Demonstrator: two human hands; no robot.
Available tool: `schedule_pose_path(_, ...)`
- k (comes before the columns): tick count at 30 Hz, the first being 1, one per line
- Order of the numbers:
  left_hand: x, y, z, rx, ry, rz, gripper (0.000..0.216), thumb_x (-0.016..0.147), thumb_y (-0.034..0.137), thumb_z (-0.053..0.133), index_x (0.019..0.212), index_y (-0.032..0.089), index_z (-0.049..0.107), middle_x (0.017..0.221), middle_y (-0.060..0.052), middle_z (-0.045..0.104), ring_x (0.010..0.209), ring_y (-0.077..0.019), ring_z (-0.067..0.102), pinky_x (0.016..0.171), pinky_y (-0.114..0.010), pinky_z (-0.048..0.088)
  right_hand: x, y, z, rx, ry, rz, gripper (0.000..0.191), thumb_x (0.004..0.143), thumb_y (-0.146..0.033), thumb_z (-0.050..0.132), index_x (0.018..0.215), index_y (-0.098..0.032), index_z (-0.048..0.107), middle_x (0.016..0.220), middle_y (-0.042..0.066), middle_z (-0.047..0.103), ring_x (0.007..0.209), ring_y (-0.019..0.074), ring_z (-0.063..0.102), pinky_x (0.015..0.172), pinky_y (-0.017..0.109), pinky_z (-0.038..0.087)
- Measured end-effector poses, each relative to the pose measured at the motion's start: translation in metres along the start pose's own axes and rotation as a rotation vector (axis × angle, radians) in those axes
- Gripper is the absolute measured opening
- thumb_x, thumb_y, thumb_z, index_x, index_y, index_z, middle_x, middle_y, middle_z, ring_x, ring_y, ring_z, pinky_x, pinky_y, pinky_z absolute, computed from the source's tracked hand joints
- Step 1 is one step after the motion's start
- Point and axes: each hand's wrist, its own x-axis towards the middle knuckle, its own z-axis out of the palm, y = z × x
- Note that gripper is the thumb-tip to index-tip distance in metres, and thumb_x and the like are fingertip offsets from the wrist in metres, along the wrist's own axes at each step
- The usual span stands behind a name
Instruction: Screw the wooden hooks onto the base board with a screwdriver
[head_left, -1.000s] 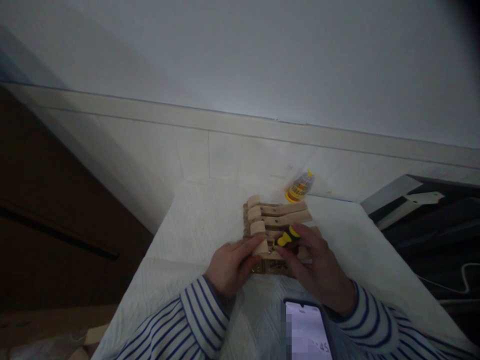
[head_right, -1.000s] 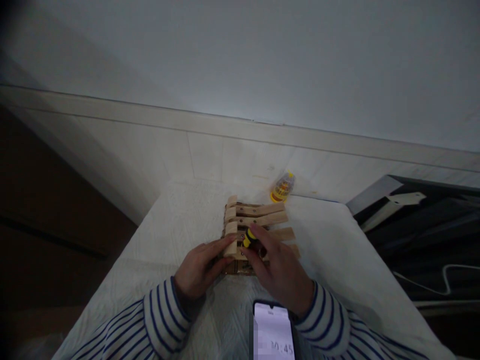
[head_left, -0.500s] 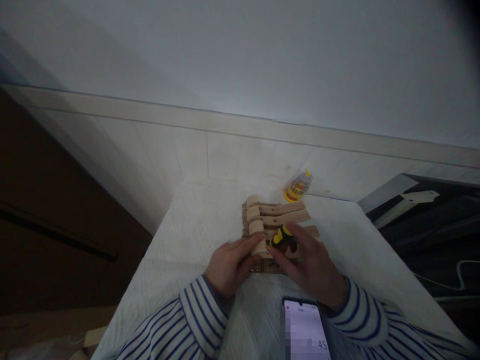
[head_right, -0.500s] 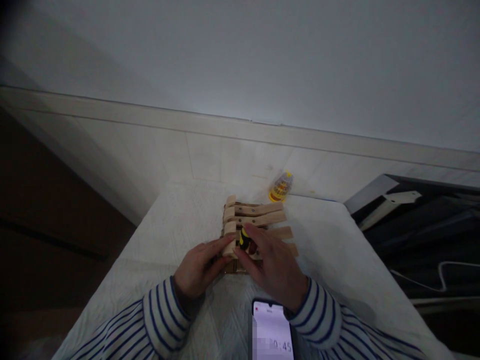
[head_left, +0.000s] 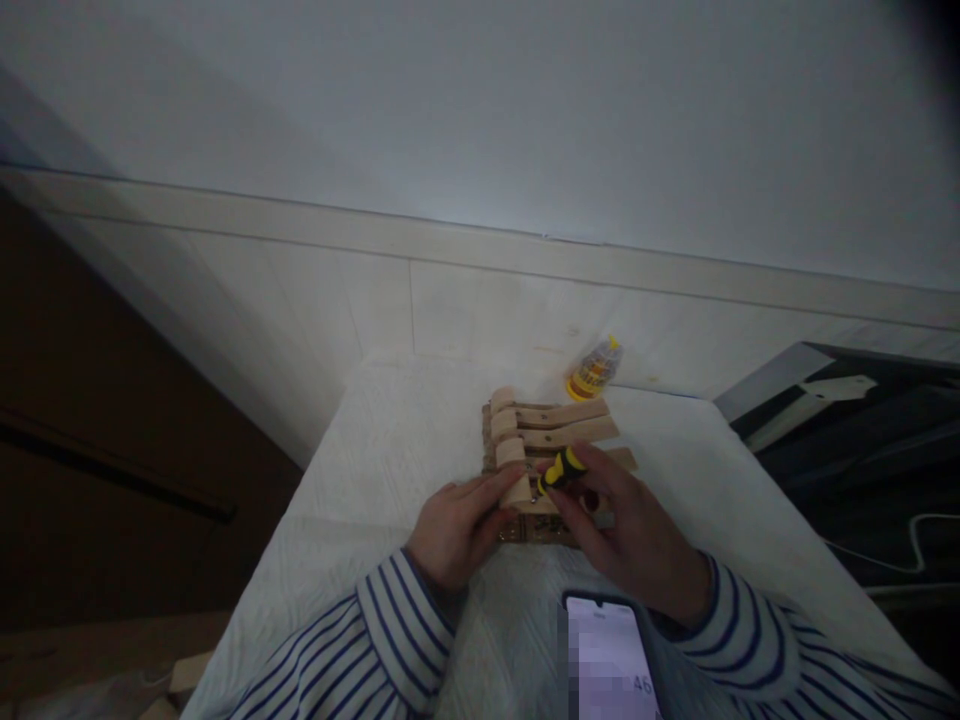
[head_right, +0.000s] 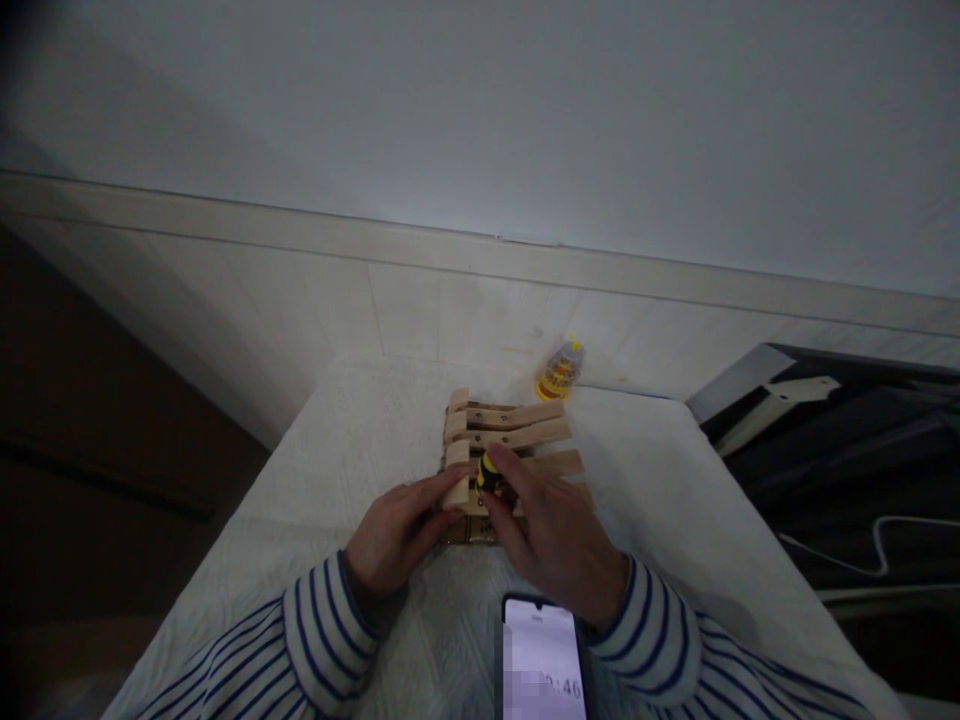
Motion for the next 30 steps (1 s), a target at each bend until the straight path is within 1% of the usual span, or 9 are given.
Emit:
schedule_pose_path(3, 0.0002, 0.0, 0.0005, 0.008, 0.0, -0.006, 0.045, 0.084, 0.02, 0.047, 0.127, 0.023, 0.034, 0.121, -0.005, 0.053, 0.104, -0.0157, 0.053, 0.085, -0.032, 0.045, -0.0015, 0.0013, 0.0019, 0.021, -0.006, 0.033, 0.054, 0.083, -0.019, 0.048, 0.128, -0.024, 0.019, 0.092, 0.008, 0.063, 0.071, 0.0196, 0.061, 0.057, 0.035, 0.05)
schedule_pose_path(7, 0.0006, 0.0001, 0.0015, 0.021, 0.009, -0.007, 0.045, 0.084, 0.02, 0.047, 0.127, 0.023, 0.034, 0.12, -0.005, 0.054, 0.102, -0.0154, 0.054, 0.083, -0.032, 0.046, -0.0018, 0.0013, 0.0037, 0.045, 0.022, 0.043, 0.054, 0.082, -0.02, 0.049, 0.127, -0.024, 0.02, 0.091, 0.008, 0.063, 0.067, 0.0183, 0.061, 0.055, 0.032, 0.05)
schedule_pose_path(14, 0.0002, -0.0006, 0.0028, 0.018, 0.006, -0.01, 0.045, 0.084, 0.02, 0.048, 0.127, 0.024, 0.034, 0.12, -0.005, 0.053, 0.103, -0.0156, 0.054, 0.084, -0.033, 0.046, 0.0001, -0.0009, 0.0026, 0.027, 0.085, 0.062, 0.045, 0.08, -0.023, 0.052, 0.12, -0.024, 0.032, 0.087, 0.006, 0.062, 0.069, 0.0185, 0.062, 0.053, 0.03, 0.051)
schedule_pose_path(21, 0.0006, 0.0004, 0.0011, 0.02, -0.005, -0.021, 0.046, 0.084, 0.021, 0.047, 0.128, 0.024, 0.033, 0.12, -0.004, 0.054, 0.103, -0.0156, 0.054, 0.085, -0.033, 0.045, -0.0003, -0.0022, 0.006, 0.047, 0.111, 0.108, 0.039, 0.08, -0.025, 0.054, 0.114, -0.024, 0.037, 0.083, 0.004, 0.061, 0.065, 0.0171, 0.06, 0.053, 0.03, 0.051)
schedule_pose_path(24, 0.0003, 0.0013, 0.0001, 0.032, -0.003, -0.017, 0.046, 0.084, 0.022, 0.047, 0.128, 0.024, 0.033, 0.12, -0.005, 0.054, 0.102, -0.0161, 0.054, 0.083, -0.032, 0.046, -0.0024, -0.0018, 0.0065, 0.044, 0.126, 0.093, 0.045, 0.079, -0.024, 0.054, 0.119, -0.023, 0.033, 0.08, 0.003, 0.06, 0.059, 0.0153, 0.059, 0.05, 0.029, 0.05)
schedule_pose_path(27, -0.0003, 0.0023, -0.0009, 0.043, -0.001, -0.016, 0.045, 0.083, 0.022, 0.047, 0.127, 0.023, 0.034, 0.119, -0.005, 0.055, 0.1, -0.017, 0.056, 0.082, -0.033, 0.047, -0.0028, -0.0026, 0.0045, 0.062, 0.118, 0.07, 0.056, 0.079, -0.019, 0.054, 0.126, -0.023, 0.023, 0.092, 0.008, 0.061, 0.059, 0.0142, 0.059, 0.049, 0.028, 0.05)
schedule_pose_path(30, -0.0007, 0.0032, -0.0021, 0.043, -0.003, -0.011, 0.045, 0.084, 0.021, 0.046, 0.127, 0.023, 0.035, 0.12, -0.006, 0.054, 0.101, -0.0174, 0.055, 0.082, -0.034, 0.047, -0.0009, -0.0036, 0.0021, 0.101, 0.071, 0.042, 0.06, 0.08, -0.015, 0.05, 0.129, -0.024, 0.016, 0.104, 0.01, 0.059, 0.065, 0.0152, 0.061, 0.055, 0.03, 0.051)
